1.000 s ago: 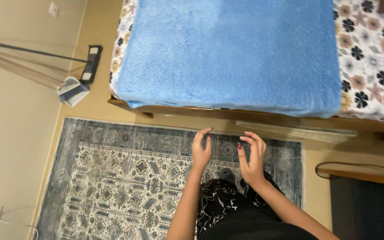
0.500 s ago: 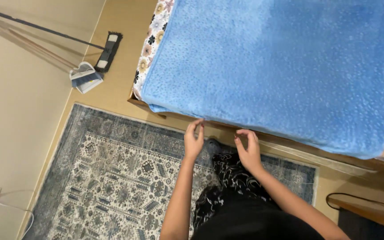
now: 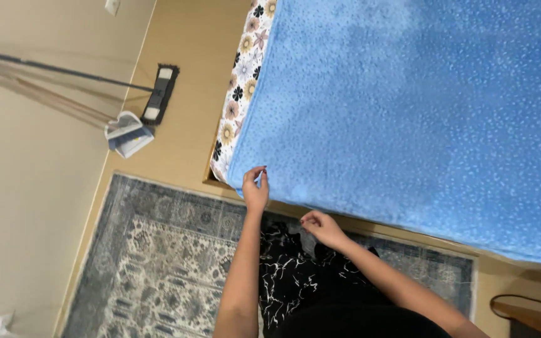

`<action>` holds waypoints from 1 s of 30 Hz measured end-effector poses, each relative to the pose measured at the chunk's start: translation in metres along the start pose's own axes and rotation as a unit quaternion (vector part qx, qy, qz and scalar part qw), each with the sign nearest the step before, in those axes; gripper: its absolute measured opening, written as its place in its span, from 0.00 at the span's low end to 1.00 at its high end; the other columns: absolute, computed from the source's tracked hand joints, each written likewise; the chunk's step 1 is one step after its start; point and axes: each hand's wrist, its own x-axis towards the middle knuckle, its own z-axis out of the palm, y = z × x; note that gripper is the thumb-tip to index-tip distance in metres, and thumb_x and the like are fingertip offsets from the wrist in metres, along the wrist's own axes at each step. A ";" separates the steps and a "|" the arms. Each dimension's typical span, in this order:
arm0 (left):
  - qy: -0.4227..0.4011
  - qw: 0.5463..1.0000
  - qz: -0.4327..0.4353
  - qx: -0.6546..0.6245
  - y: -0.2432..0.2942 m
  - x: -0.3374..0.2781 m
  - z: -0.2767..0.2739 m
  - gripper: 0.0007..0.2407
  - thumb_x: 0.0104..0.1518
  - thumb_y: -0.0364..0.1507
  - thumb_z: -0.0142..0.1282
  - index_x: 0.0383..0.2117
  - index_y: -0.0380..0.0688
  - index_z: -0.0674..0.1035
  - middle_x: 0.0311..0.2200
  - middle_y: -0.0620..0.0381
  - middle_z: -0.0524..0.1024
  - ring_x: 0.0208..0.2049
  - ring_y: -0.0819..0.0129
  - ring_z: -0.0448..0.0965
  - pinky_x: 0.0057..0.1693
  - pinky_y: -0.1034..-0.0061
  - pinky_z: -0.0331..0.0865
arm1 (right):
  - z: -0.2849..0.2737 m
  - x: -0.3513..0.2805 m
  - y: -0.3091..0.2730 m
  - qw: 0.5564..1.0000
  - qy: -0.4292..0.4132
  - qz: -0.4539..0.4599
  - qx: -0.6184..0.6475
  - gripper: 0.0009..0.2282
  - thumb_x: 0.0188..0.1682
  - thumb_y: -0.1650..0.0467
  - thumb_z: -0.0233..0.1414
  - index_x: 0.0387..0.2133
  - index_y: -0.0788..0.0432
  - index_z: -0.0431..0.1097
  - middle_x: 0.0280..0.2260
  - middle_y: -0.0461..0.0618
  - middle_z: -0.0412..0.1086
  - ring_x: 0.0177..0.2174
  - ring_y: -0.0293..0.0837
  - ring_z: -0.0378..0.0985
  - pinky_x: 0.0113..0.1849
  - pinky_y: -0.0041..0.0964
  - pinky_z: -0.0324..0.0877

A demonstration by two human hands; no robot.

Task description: The person uses a feather duster to clean a blue blanket on a bed, sweeping across the surface and along the edges. They then adjust the floral-patterned bedsheet with their hands to smooth it out.

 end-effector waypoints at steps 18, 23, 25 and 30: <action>-0.261 0.961 -0.037 0.080 -0.244 0.245 -0.010 0.15 0.56 0.36 0.60 0.45 0.40 0.80 0.34 0.51 0.85 0.39 0.59 0.84 0.48 0.67 0.75 | 0.247 0.241 -0.022 0.921 0.146 0.259 0.253 0.19 0.49 0.61 0.55 0.51 0.55 0.73 0.40 0.45 0.78 0.36 0.42 0.80 0.37 0.39 0.75; -0.336 0.928 -0.141 0.074 -0.207 0.278 0.011 0.18 0.53 0.41 0.66 0.39 0.39 0.79 0.30 0.50 0.82 0.33 0.60 0.84 0.44 0.70 0.76 | 0.258 0.285 -0.015 0.789 0.218 0.299 0.490 0.21 0.48 0.59 0.55 0.54 0.47 0.67 0.40 0.45 0.75 0.38 0.47 0.80 0.39 0.43 0.75; -0.348 0.918 -0.161 0.102 -0.206 0.286 0.015 0.20 0.52 0.42 0.69 0.36 0.38 0.78 0.28 0.48 0.82 0.32 0.60 0.84 0.43 0.70 0.77 | 0.262 0.301 -0.002 0.752 0.241 0.295 0.539 0.21 0.47 0.58 0.55 0.55 0.43 0.67 0.38 0.46 0.74 0.37 0.47 0.80 0.38 0.43 0.75; -0.438 0.882 -0.044 0.167 -0.199 0.300 -0.011 0.14 0.58 0.40 0.63 0.29 0.42 0.80 0.26 0.49 0.80 0.30 0.57 0.81 0.40 0.67 0.73 | 0.280 0.314 -0.004 0.743 0.368 0.324 0.456 0.16 0.49 0.62 0.61 0.46 0.55 0.69 0.37 0.49 0.75 0.33 0.46 0.79 0.34 0.44 0.74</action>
